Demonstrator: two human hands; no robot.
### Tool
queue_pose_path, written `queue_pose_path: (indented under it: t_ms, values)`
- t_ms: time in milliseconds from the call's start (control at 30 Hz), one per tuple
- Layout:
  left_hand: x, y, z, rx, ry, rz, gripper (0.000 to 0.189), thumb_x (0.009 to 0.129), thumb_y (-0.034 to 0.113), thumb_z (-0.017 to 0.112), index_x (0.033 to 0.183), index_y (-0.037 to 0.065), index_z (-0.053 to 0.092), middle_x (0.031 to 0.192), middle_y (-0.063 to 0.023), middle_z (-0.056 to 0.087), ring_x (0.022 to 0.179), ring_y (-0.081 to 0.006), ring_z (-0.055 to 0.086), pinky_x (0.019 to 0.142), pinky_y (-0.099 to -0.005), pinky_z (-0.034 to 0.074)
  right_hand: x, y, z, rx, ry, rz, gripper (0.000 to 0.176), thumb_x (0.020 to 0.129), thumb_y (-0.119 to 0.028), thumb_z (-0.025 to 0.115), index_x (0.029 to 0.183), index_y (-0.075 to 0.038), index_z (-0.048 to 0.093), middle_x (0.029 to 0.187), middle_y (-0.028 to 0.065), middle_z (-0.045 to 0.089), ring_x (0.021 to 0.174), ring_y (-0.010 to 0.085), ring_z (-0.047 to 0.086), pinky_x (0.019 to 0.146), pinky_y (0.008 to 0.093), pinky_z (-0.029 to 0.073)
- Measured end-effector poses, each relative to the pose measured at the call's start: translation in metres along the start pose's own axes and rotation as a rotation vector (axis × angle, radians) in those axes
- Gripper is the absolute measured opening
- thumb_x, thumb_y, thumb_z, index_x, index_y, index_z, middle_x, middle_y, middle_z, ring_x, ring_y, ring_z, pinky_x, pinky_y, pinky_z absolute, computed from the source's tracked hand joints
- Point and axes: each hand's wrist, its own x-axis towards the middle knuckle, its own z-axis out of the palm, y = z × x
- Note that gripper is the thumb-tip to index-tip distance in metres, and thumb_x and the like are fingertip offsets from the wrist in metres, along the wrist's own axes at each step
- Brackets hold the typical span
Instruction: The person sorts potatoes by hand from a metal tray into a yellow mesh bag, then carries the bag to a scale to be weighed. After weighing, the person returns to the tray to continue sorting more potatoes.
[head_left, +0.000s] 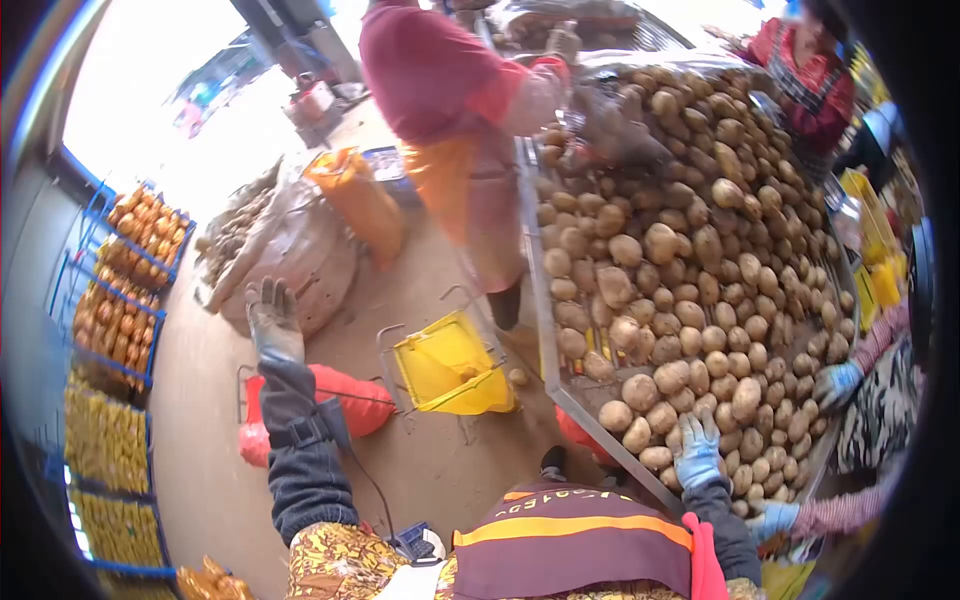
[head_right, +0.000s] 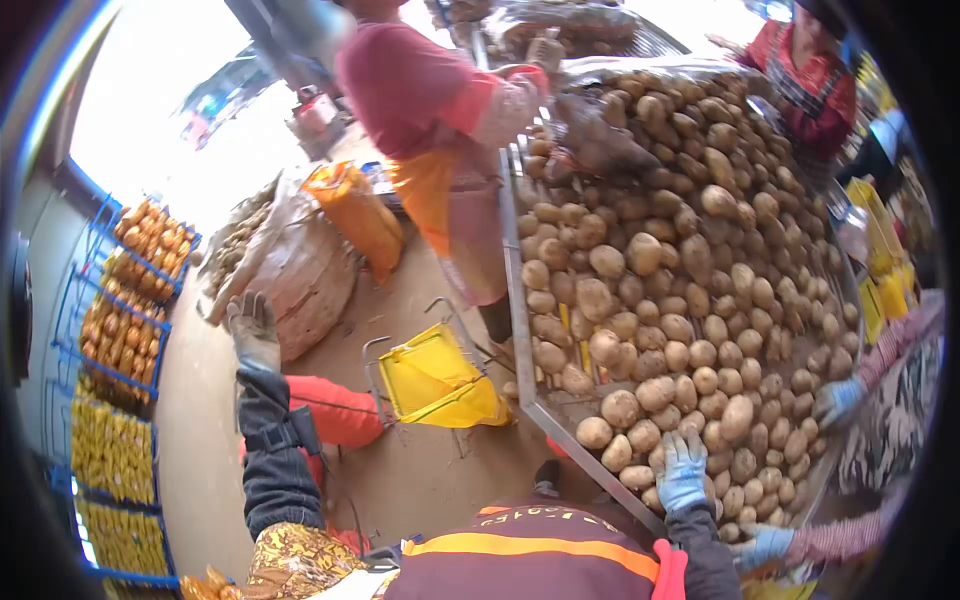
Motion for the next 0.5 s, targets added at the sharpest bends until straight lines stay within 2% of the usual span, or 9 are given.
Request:
queue_pose_path:
  t_ms: [33, 100, 167, 233, 300, 367, 433, 467, 500]
  values:
    - [-0.022, -0.023, 0.029, 0.085, -0.105, -0.083, 0.047, 0.097, 0.034, 0.056, 0.139, 0.015, 0.043, 0.123, -0.0100, 0.060, 0.107, -0.0250, 0.062, 0.088, -0.0354, 0.054, 0.005, -0.008, -0.008, 0.038, 0.003, 0.058, 0.057, 0.078, -0.025, 0.067, 0.130, -0.005, 0.053, 0.131, 0.0138, 0.052, 0.131, 0.0377, 0.038, 0.103, 0.0573, 0.031]
    - [-0.095, -0.096, 0.087, 0.250, -0.267, -0.370, 0.045, 0.099, 0.031, 0.055, 0.138, 0.012, 0.046, 0.124, -0.0094, 0.060, 0.107, -0.0217, 0.062, 0.089, -0.0327, 0.051, 0.005, -0.022, -0.004, 0.035, 0.070, 0.176, 0.049, 0.078, -0.022, 0.065, 0.124, -0.006, 0.057, 0.131, 0.0125, 0.052, 0.128, 0.0333, 0.042, 0.101, 0.0515, 0.035]
    - [-0.177, -0.165, 0.119, 0.434, -0.628, -0.525, 0.039, 0.098, 0.026, 0.057, 0.133, 0.009, 0.051, 0.124, -0.0072, 0.061, 0.107, -0.0184, 0.061, 0.092, -0.0336, 0.050, -0.001, -0.056, -0.027, 0.078, 0.046, 0.263, 0.049, 0.080, -0.027, 0.063, 0.126, -0.008, 0.056, 0.136, 0.0115, 0.050, 0.129, 0.0328, 0.043, 0.104, 0.0495, 0.035]
    - [-0.262, -0.222, 0.135, 0.487, -1.078, -0.493, 0.037, 0.094, 0.021, 0.064, 0.128, 0.009, 0.055, 0.121, -0.0086, 0.062, 0.108, -0.0212, 0.062, 0.093, -0.0361, 0.049, -0.025, -0.073, -0.035, 0.104, -0.045, 0.168, 0.052, 0.080, -0.030, 0.064, 0.127, -0.010, 0.055, 0.139, 0.0126, 0.048, 0.132, 0.0321, 0.042, 0.109, 0.0500, 0.031]
    - [-0.328, -0.222, 0.164, 0.539, -1.731, 0.062, 0.040, 0.086, 0.018, 0.070, 0.123, 0.008, 0.058, 0.118, -0.0109, 0.063, 0.111, -0.0276, 0.061, 0.095, -0.0416, 0.048, -0.064, -0.068, -0.045, 0.083, -0.121, 0.289, 0.054, 0.080, -0.031, 0.065, 0.129, -0.011, 0.054, 0.139, 0.0123, 0.048, 0.132, 0.0318, 0.042, 0.110, 0.0498, 0.030]
    - [-0.373, -0.231, 0.184, 0.413, -2.119, 0.364, 0.050, 0.081, 0.018, 0.071, 0.127, 0.008, 0.055, 0.122, -0.0144, 0.061, 0.118, -0.0328, 0.056, 0.101, -0.0465, 0.042, -0.110, -0.055, -0.059, -0.016, -0.091, 0.507, 0.055, 0.080, -0.032, 0.066, 0.129, -0.011, 0.055, 0.139, 0.0118, 0.048, 0.132, 0.0313, 0.042, 0.110, 0.0497, 0.030]
    - [-0.415, -0.227, 0.199, 0.472, -2.234, 0.395, 0.056, 0.081, 0.025, 0.070, 0.131, 0.009, 0.052, 0.131, -0.0133, 0.055, 0.126, -0.0344, 0.049, 0.107, -0.0530, 0.034, -0.161, -0.043, -0.049, -0.058, -0.084, 0.688, 0.047, 0.082, -0.032, 0.065, 0.124, -0.011, 0.060, 0.136, 0.0118, 0.052, 0.132, 0.0307, 0.042, 0.109, 0.0493, 0.031]
    - [-0.431, -0.235, 0.200, 0.520, -2.283, 0.458, 0.060, 0.084, 0.032, 0.067, 0.137, 0.010, 0.047, 0.140, -0.0130, 0.048, 0.133, -0.0336, 0.042, 0.110, -0.0552, 0.028, -0.179, -0.038, -0.053, -0.104, -0.090, 0.663, 0.045, 0.082, -0.031, 0.065, 0.121, -0.011, 0.061, 0.133, 0.0114, 0.053, 0.130, 0.0308, 0.044, 0.107, 0.0487, 0.033]
    - [-0.447, -0.239, 0.200, 0.629, -2.329, 0.440, 0.061, 0.087, 0.035, 0.062, 0.140, 0.011, 0.043, 0.145, -0.0130, 0.043, 0.137, -0.0335, 0.038, 0.113, -0.0561, 0.023, -0.192, -0.033, -0.052, -0.148, -0.097, 0.632, 0.042, 0.082, -0.029, 0.065, 0.119, -0.011, 0.062, 0.130, 0.0111, 0.055, 0.127, 0.0308, 0.045, 0.106, 0.0480, 0.034]
